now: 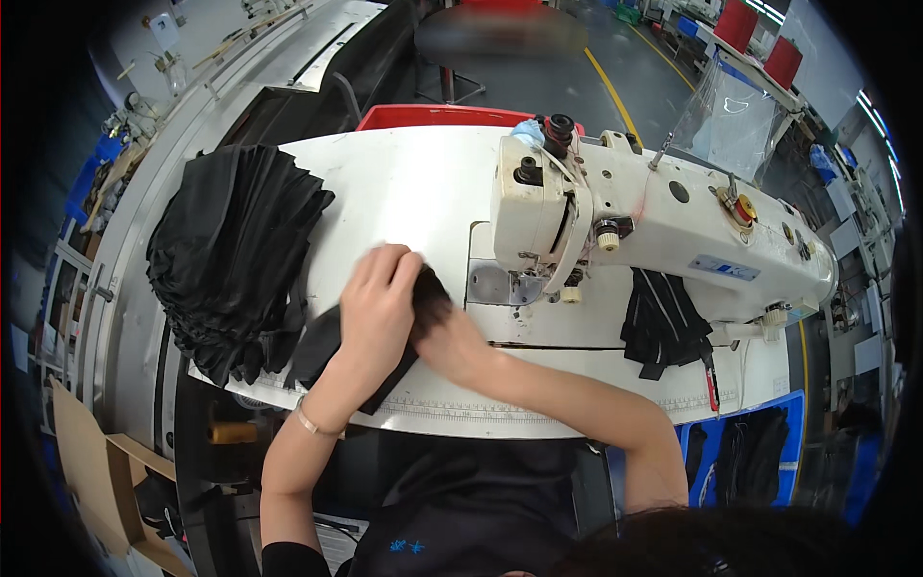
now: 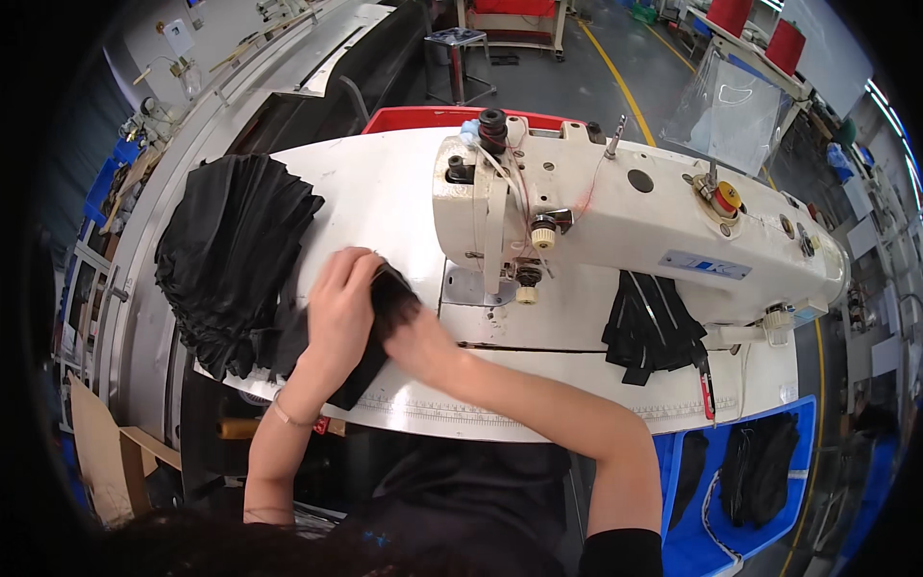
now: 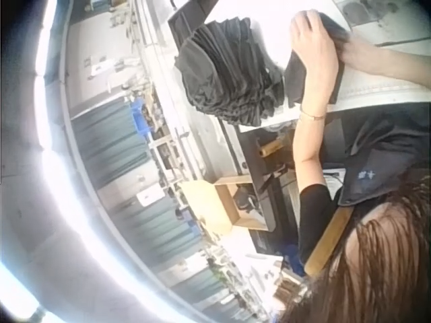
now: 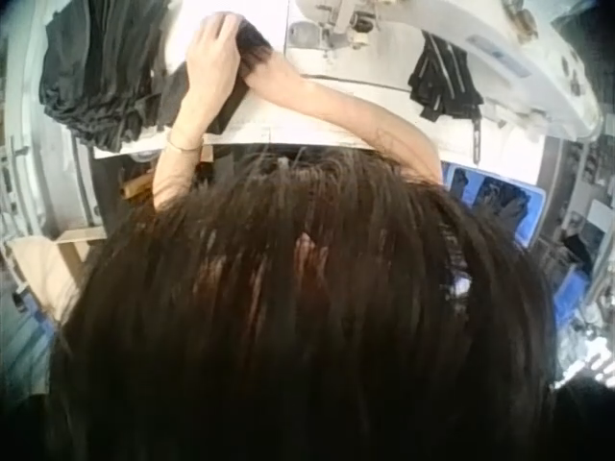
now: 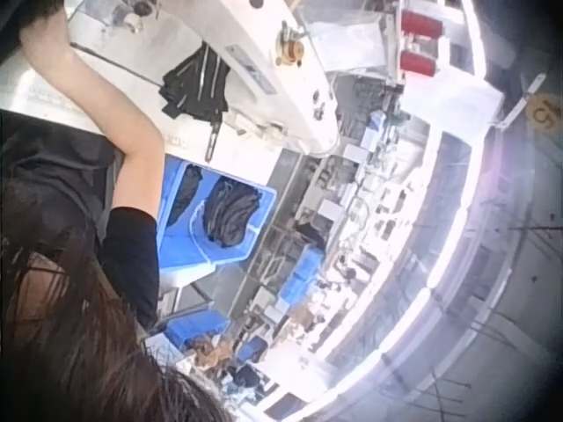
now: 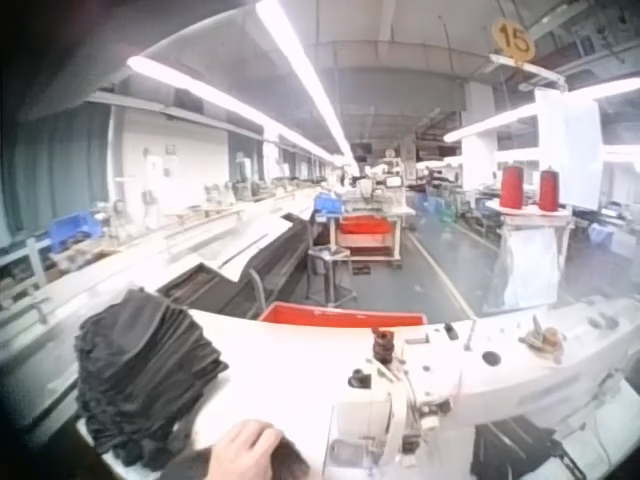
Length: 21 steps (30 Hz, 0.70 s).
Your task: The recorder is sewing black leather bag components using an industrial sewing machine.
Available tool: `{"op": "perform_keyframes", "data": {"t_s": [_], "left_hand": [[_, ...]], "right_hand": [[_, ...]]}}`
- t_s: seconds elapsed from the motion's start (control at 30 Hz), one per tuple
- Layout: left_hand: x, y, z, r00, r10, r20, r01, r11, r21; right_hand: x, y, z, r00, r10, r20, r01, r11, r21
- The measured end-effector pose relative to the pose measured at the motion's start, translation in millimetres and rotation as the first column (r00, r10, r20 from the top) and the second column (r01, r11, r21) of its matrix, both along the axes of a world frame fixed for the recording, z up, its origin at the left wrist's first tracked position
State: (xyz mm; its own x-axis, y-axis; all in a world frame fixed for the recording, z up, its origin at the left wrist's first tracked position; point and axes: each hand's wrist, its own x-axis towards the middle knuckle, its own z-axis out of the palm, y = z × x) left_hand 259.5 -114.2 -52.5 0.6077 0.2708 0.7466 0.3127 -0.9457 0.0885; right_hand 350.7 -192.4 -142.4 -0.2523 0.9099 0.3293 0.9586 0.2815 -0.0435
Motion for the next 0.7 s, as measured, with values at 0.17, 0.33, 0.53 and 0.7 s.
{"op": "perform_keyframes", "data": {"t_s": [0.17, 0.33, 0.53, 0.7], "left_hand": [[35, 18, -59, 0.897, -0.194, -0.397, 0.128, 0.974, -0.187], [69, 24, -58, 0.924, -0.297, -0.24, 0.194, 0.907, -0.374], [108, 56, -75, 0.825, -0.551, -0.125, 0.429, 0.755, -0.495], [117, 57, -57, 0.851, -0.495, -0.179, 0.321, 0.757, -0.57]], "right_hand": [[26, -73, 11, 0.944, 0.286, -0.164, -0.28, 0.958, 0.059], [56, -93, 18, 0.933, 0.309, -0.183, -0.329, 0.94, -0.087], [82, -74, 8, 0.964, 0.186, -0.189, -0.203, 0.976, -0.076], [87, -71, -6, 0.987, 0.112, 0.118, -0.111, 0.994, -0.02]]}}
